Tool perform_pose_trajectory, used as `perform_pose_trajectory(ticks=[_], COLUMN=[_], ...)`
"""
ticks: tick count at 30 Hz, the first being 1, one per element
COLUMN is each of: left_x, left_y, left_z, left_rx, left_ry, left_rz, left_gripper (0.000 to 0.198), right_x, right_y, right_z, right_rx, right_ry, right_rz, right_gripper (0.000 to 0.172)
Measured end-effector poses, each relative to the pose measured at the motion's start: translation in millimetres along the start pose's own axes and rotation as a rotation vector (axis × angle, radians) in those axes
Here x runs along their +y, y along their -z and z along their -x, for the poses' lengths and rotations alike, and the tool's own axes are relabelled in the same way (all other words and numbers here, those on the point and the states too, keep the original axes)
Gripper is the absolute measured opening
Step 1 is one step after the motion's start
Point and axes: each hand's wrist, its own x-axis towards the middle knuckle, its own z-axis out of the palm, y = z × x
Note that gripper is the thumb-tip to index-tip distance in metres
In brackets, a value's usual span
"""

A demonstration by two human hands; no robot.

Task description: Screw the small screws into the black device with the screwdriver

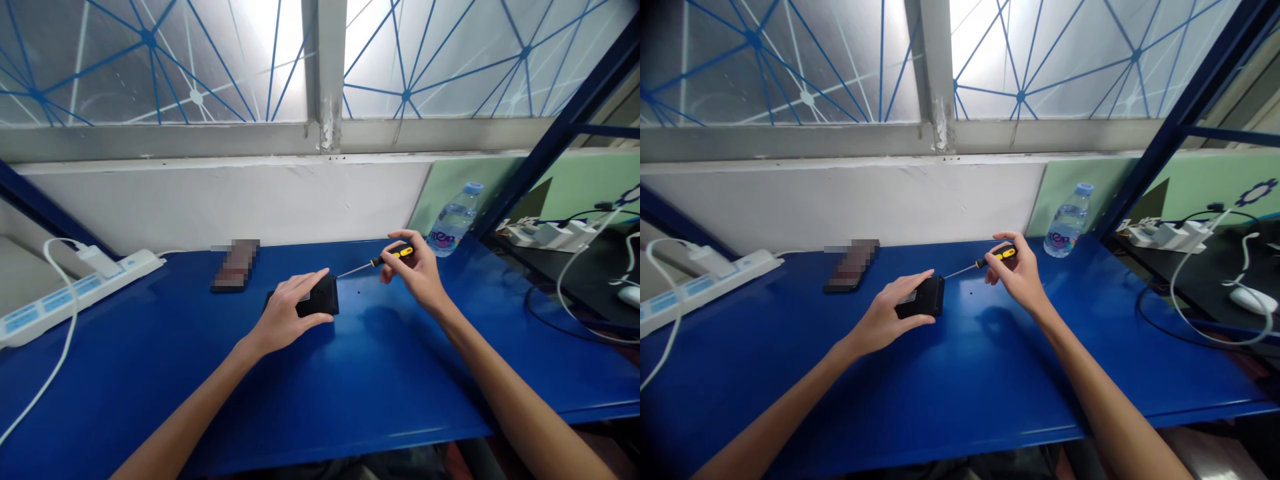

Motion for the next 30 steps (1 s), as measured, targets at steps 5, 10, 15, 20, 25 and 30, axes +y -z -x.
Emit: perform_pose_trajectory(ticks=[5,10,15,20,25,30], left_x=[-0.4,-0.7,0.9,1.8,2.6,2.3], left_y=[-1.6,-2.2,-2.2,-1.7,-2.0,-2.2], left_z=[0.0,0.5,0.4,-0.1,-0.4,0.0], left_rx=[-0.011,-0.004,-0.023,-0.011,-0.007,-0.012], left_ry=[-0.006,-0.018,-0.025,-0.016,-0.037,-0.031], left_rz=[-0.019,-0.015,-0.018,-0.009,-0.011,-0.012], left_gripper=[0.072,0.071,0.07,0.07,0.07,0.071], right_x=[0.6,0.1,0.3,2.1,1.0,3.1], right_y=[0.1,0.6,1.1,-1.1,-1.3,0.8], right_z=[1.5,0.4,1.3,0.5,0.1,2.6], right_rx=[0.06,0.016,0.098,-0.005,0.02,0.076], right_ry=[-0.006,0.007,0.018,0.033,0.033,0.024], right_rz=[0.129,0.022,0.156,0.023,0.023,0.188], right_gripper=[0.039,0.042,0.038,0.053,0.06,0.052])
